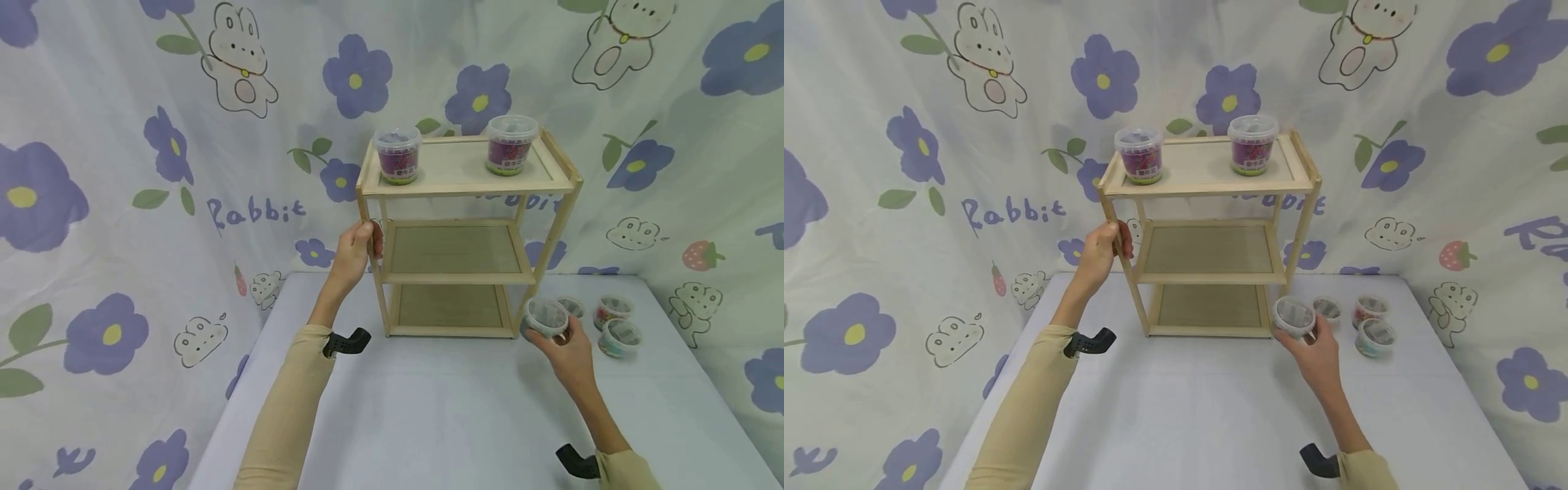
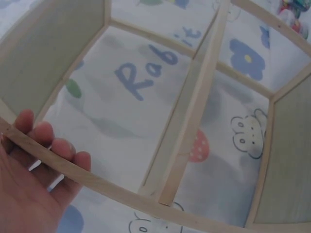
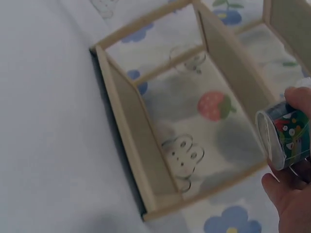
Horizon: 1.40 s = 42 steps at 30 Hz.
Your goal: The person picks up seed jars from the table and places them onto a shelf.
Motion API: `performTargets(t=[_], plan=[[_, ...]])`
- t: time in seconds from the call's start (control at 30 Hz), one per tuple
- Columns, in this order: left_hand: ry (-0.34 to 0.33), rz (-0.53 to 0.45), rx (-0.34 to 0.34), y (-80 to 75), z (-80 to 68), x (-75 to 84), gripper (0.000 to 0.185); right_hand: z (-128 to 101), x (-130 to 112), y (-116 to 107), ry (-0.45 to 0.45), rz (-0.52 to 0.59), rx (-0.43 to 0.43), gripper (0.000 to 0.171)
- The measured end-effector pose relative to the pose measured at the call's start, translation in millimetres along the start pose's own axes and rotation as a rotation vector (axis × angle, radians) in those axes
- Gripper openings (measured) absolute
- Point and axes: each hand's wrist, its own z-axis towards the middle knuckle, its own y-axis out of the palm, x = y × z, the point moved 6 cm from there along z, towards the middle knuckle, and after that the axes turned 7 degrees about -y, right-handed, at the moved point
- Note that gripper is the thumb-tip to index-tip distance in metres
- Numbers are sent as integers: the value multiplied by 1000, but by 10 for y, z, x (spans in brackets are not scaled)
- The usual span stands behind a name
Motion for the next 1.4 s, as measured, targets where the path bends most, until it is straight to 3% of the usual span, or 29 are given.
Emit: performTargets(t=[0.43, 0.8, 1.0, 1.4], plan=[[23, 21, 6, -47, -18, 49, 43, 310, -636, 525, -156, 170, -13, 71], [-2, 19, 29, -72, -25, 50, 44, 633, -1139, 967, -222, 107, 24, 74], [-1, 8, 17, -41, -27, 39, 42, 790, -1357, 1171, -225, 185, 22, 74], [-24, 14, 17, -10, -47, 37, 40, 971, -1356, 1671, -242, 122, 126, 69]])
